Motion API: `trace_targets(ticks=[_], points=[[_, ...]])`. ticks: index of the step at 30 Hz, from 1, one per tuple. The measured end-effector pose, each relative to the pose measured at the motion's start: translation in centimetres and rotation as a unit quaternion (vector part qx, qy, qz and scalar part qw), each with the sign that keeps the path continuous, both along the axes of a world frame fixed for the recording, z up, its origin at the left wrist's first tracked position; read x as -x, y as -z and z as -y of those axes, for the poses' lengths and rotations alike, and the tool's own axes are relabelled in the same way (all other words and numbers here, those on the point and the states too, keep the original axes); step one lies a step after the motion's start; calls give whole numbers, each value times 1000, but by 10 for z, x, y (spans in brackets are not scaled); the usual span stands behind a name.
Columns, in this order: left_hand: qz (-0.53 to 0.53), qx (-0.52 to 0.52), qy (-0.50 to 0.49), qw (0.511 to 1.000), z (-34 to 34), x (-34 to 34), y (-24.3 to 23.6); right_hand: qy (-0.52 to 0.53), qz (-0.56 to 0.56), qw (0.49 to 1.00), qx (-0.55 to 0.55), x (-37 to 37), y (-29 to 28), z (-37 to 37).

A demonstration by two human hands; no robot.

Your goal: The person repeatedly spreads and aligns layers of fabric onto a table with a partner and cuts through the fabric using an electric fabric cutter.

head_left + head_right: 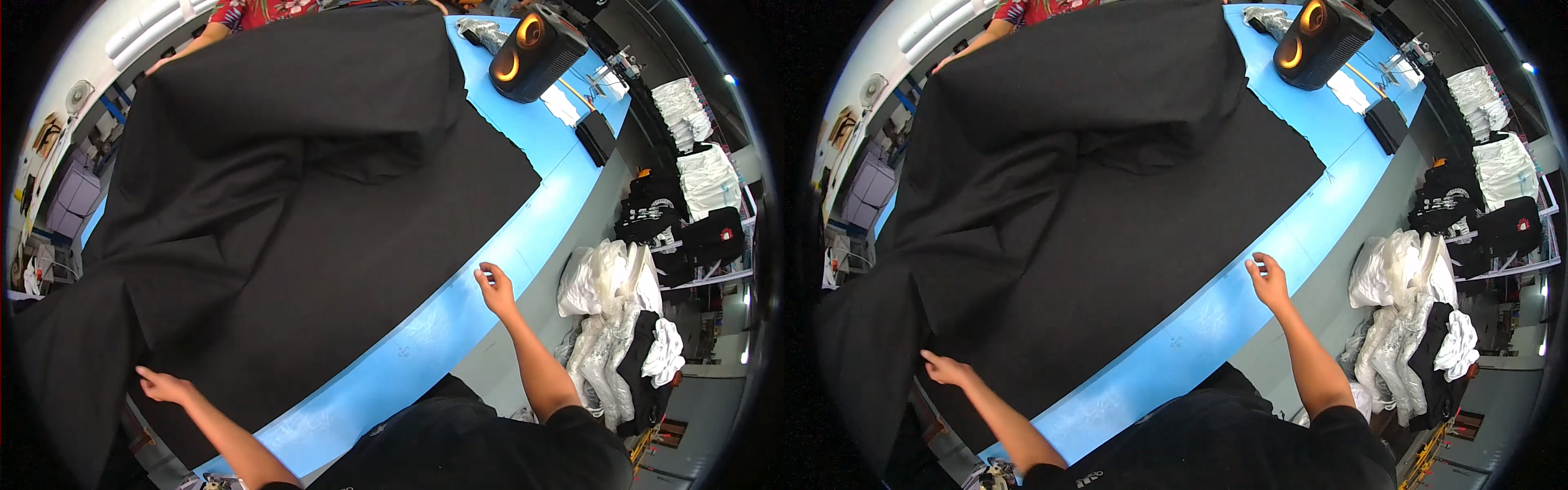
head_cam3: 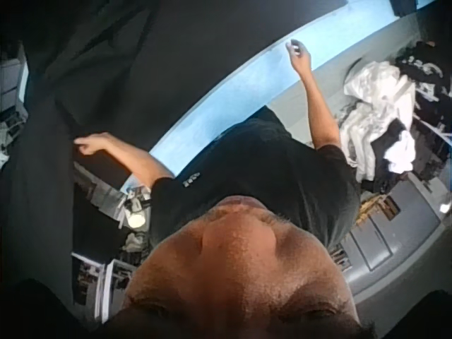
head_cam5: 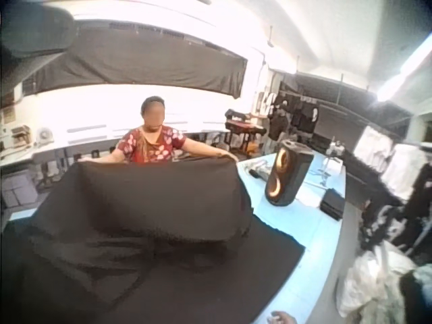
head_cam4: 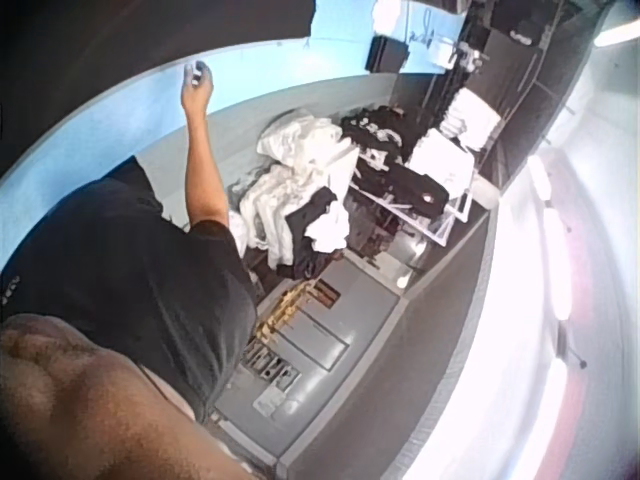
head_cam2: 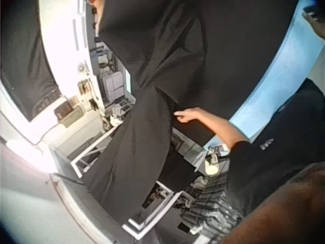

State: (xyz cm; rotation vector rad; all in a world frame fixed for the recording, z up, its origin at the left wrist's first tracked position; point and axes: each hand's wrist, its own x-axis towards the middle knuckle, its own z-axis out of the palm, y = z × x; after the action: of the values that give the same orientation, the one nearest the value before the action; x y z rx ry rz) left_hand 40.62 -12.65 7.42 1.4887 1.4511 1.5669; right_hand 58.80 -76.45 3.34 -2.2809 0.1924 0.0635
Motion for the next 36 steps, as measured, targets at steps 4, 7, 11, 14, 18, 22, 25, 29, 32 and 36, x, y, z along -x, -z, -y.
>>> trace_targets(ticks=[4,7,11,14,18,22,25,29,32,36], points=[[-50,114,296,947,145,-52,53,-3,7,1000,0,-76,14,2],[-84,301,492,813,219,-126,59,-15,48,999,10,-147,28,18],[-10,459,478,749,243,-226,61,-6,-32,997,-74,-249,24,15],[71,522,440,727,254,-298,67,-12,-87,986,-143,-340,29,17],[150,552,334,749,259,-353,74,68,-169,931,-316,-416,37,-21],[177,570,294,747,245,-360,75,108,-214,930,-278,-458,23,-69],[339,524,380,683,255,-376,47,141,-225,846,-463,-508,35,-51],[390,425,527,624,230,-334,-26,61,-174,735,-652,-530,-4,-54],[464,315,522,642,227,-297,-71,-21,-104,699,-708,-507,-58,-35],[466,272,572,618,257,-227,-105,-55,-56,691,-719,-445,-95,9]])
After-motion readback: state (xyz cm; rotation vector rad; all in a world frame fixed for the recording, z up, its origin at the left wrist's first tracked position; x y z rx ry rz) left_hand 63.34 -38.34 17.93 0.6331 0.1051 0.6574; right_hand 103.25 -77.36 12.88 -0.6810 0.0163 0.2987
